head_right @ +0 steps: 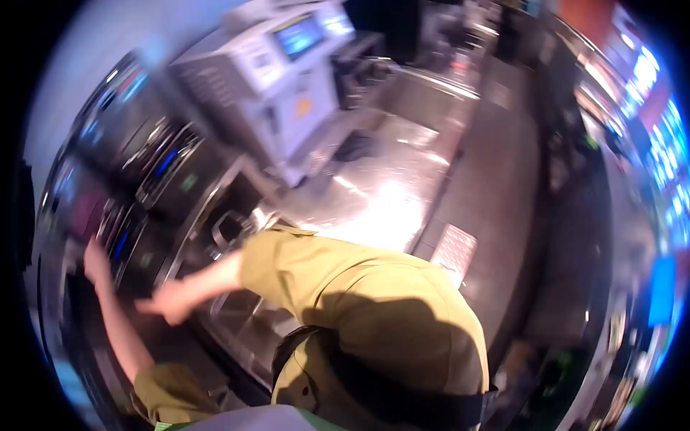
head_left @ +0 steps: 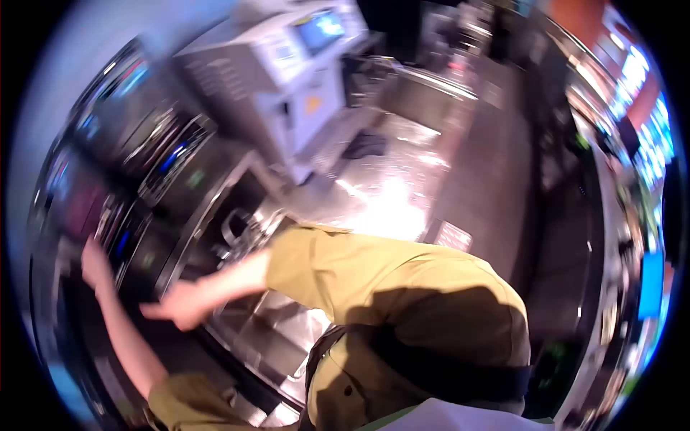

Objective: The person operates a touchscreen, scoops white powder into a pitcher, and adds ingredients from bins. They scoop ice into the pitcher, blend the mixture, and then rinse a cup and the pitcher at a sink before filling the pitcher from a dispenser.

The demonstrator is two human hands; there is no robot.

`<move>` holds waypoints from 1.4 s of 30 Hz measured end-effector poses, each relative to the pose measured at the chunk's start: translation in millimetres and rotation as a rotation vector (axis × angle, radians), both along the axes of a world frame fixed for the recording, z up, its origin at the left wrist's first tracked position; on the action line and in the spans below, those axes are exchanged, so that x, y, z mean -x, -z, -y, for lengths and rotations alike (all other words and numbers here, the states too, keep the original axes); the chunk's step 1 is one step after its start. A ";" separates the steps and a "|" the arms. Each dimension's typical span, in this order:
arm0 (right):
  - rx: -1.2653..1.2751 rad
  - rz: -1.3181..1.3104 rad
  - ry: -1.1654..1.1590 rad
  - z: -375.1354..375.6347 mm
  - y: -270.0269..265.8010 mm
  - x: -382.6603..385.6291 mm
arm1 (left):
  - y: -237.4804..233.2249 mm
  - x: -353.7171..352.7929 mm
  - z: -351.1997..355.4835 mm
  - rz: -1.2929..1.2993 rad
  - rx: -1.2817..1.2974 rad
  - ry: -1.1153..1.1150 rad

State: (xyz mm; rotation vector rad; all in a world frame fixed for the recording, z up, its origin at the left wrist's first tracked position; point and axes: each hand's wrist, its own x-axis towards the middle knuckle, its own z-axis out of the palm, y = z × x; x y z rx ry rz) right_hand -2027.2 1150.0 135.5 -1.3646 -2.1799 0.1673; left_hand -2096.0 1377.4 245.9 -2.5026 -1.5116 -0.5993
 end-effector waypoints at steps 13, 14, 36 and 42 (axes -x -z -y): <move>-0.109 -0.945 2.005 762.1 205.5 -346.6 | 166.6 -294.0 415.0 0.945 0.086 0.965; -0.250 -0.977 2.020 780.6 194.1 -366.0 | 185.3 -341.5 471.8 0.882 0.627 0.850; 0.391 -0.892 1.692 1171.5 240.3 -1015.5 | 250.5 -1211.4 1108.0 -0.303 0.710 2.005; 0.313 -1.177 2.253 1450.6 354.0 -1127.7 | 212.5 -1495.1 1285.0 0.244 0.967 1.997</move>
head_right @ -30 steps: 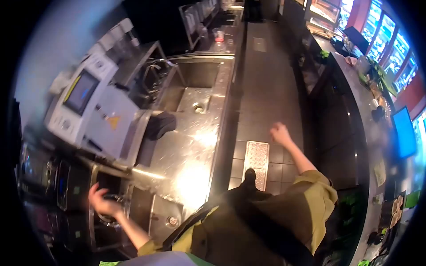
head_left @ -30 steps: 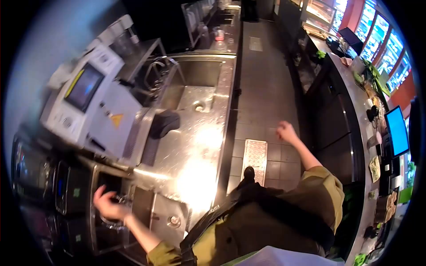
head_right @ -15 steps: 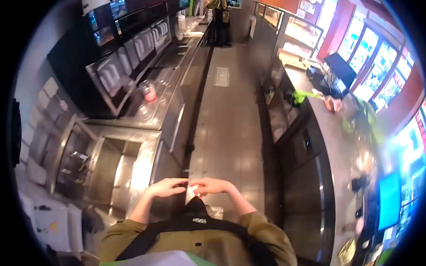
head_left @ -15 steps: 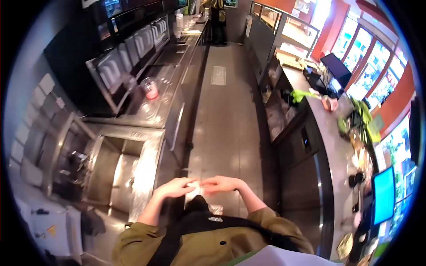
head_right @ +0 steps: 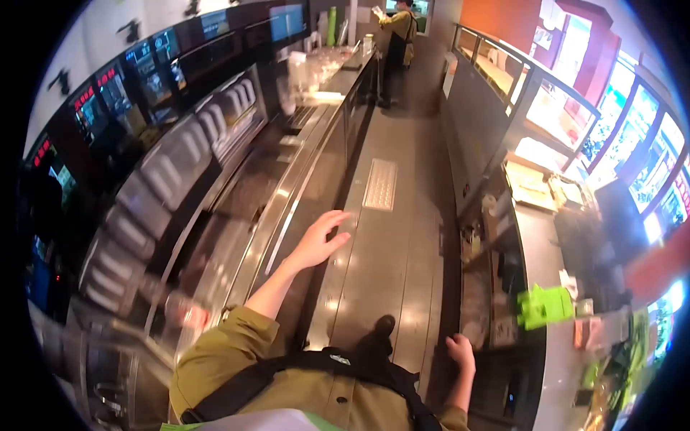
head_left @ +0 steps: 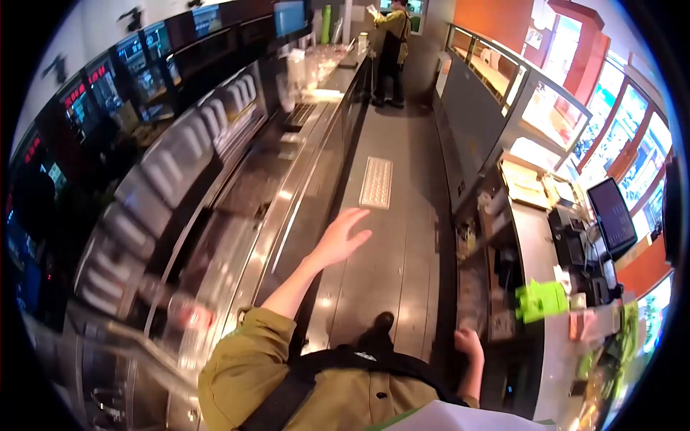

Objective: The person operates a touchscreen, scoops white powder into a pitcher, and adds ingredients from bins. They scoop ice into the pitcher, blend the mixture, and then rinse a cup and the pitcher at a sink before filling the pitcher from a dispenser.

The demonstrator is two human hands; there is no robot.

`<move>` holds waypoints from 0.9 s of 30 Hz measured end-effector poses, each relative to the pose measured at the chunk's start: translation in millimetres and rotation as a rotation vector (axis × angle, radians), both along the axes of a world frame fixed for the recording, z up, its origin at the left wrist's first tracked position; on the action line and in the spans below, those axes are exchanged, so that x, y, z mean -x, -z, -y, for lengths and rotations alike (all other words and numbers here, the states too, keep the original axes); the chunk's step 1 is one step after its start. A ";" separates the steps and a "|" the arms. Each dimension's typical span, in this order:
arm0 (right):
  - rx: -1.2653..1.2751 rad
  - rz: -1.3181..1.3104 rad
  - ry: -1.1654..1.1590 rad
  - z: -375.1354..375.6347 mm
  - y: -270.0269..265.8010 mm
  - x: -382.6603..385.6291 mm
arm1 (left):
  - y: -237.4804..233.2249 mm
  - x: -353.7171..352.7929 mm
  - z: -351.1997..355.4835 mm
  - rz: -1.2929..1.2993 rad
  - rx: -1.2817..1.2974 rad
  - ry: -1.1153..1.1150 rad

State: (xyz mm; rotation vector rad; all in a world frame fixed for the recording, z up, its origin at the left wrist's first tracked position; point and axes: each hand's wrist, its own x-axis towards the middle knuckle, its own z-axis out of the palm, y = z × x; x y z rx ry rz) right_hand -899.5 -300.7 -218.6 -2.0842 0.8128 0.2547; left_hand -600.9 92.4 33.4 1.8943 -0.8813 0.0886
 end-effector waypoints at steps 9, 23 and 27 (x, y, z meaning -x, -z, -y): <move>0.366 0.278 -0.452 63.4 -84.2 -496.1 | 33.4 -382.6 38.9 0.083 0.313 -0.802; -0.125 0.383 -0.997 -20.1 -118.9 -1014.3 | 46.6 -873.6 -52.6 -0.014 0.003 -1.415; -0.128 0.172 -0.792 53.0 -75.2 -1076.4 | 55.9 -912.7 -38.8 -0.133 -0.048 -1.480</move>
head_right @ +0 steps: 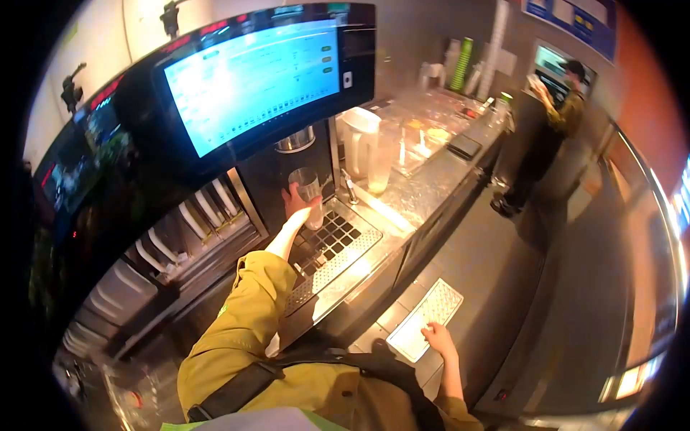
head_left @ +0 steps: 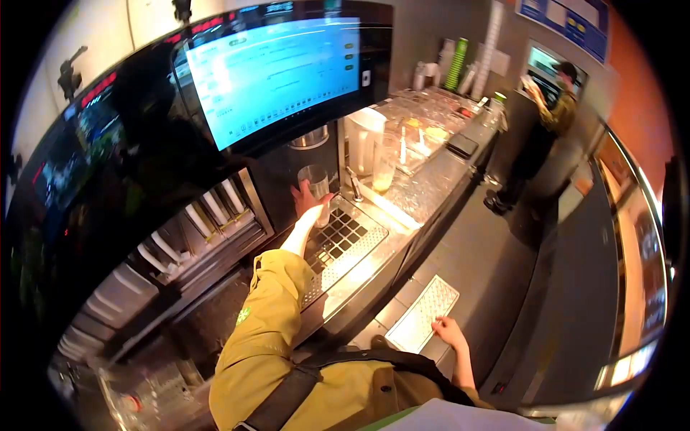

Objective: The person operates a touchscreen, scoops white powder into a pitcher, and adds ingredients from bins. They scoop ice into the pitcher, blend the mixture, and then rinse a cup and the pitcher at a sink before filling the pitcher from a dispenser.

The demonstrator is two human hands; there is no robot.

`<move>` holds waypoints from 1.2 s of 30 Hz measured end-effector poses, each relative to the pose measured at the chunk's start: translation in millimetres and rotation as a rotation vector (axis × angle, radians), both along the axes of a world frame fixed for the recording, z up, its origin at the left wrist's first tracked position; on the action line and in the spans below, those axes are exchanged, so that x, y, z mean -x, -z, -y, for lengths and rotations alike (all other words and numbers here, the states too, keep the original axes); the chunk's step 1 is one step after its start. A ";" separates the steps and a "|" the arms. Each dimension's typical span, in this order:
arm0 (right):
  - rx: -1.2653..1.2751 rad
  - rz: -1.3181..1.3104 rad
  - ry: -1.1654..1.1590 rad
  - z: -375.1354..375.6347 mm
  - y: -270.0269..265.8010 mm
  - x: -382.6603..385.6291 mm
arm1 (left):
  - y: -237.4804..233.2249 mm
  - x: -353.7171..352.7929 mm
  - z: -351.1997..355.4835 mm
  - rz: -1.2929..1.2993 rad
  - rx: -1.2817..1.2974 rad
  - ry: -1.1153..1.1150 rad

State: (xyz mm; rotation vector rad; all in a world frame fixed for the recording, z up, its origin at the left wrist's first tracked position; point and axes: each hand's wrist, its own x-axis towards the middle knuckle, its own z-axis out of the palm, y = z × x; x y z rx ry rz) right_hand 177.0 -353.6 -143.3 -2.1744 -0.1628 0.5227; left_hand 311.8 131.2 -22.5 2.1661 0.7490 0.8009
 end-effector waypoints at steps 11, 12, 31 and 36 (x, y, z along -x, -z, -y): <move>-0.027 0.204 -0.575 -98.7 -18.9 -208.8 | 24.6 38.6 24.6 0.412 0.104 -0.244; -0.047 0.173 -0.636 -120.5 -22.7 -222.4 | 22.0 57.5 27.7 0.491 0.153 -0.248; -0.500 0.544 -1.761 -584.1 51.4 248.7 | -34.6 650.3 -7.9 0.120 -0.323 -1.392; 0.161 0.952 -1.715 -614.6 109.4 314.5 | -14.9 710.8 -72.6 -0.018 -0.297 -1.283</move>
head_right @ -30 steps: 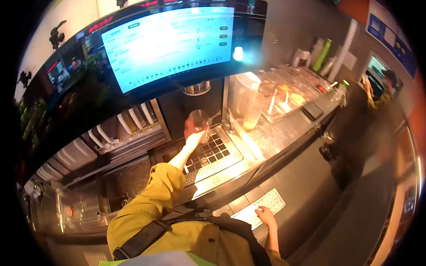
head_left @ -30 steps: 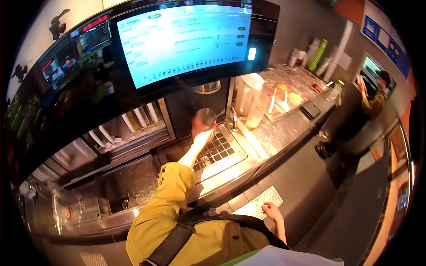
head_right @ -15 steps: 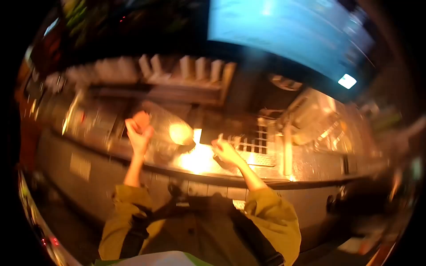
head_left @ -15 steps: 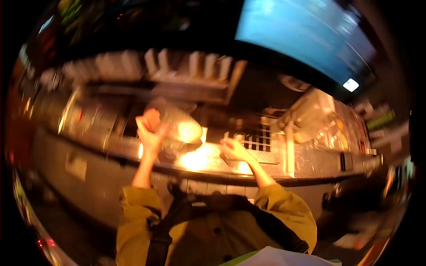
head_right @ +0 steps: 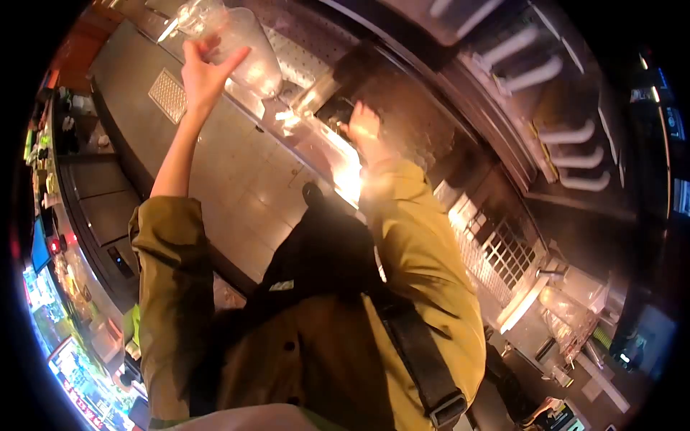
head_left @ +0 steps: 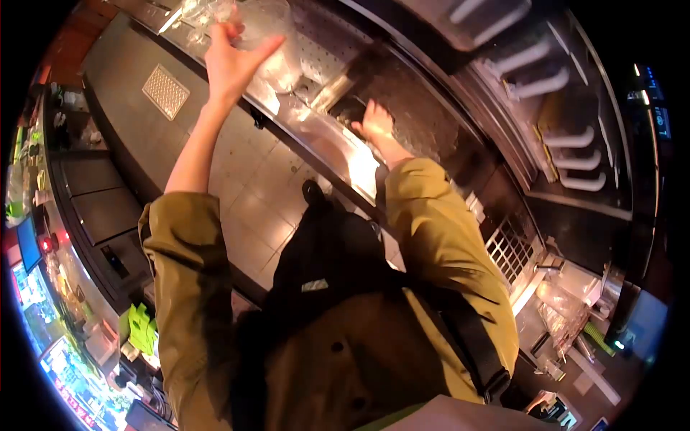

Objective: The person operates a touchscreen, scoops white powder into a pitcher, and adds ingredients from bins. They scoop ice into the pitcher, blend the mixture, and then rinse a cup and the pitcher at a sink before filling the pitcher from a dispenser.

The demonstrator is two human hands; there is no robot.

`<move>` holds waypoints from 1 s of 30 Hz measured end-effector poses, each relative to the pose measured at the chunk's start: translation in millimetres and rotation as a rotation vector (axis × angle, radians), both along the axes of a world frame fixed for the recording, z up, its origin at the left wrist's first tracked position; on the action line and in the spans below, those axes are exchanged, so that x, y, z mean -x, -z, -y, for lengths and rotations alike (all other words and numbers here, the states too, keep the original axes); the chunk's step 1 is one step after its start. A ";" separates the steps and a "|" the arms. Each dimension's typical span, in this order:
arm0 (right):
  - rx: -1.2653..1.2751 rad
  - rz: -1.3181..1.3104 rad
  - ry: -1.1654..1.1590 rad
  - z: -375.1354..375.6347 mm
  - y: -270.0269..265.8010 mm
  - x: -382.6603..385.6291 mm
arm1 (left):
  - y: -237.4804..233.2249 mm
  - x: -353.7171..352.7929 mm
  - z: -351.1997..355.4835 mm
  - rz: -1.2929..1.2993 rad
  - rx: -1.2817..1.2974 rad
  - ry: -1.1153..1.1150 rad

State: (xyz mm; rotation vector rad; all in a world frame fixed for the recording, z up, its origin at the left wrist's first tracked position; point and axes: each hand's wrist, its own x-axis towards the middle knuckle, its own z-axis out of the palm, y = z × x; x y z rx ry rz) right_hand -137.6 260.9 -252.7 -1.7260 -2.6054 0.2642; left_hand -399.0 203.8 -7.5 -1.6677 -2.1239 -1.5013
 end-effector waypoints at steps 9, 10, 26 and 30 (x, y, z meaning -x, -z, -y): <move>0.316 -0.067 0.302 -25.4 -90.5 -46.3 | 19.1 19.9 -64.8 -0.032 0.031 0.157; 0.303 0.104 0.381 -28.8 -76.6 -64.2 | 16.1 17.4 -65.4 -0.002 0.023 0.189; 0.294 -0.203 0.455 -76.4 61.9 -81.0 | -45.9 45.5 -104.8 -0.365 0.428 0.664; 0.461 -0.669 0.347 -73.3 54.1 -111.9 | -48.0 44.4 -102.2 -0.370 0.482 0.529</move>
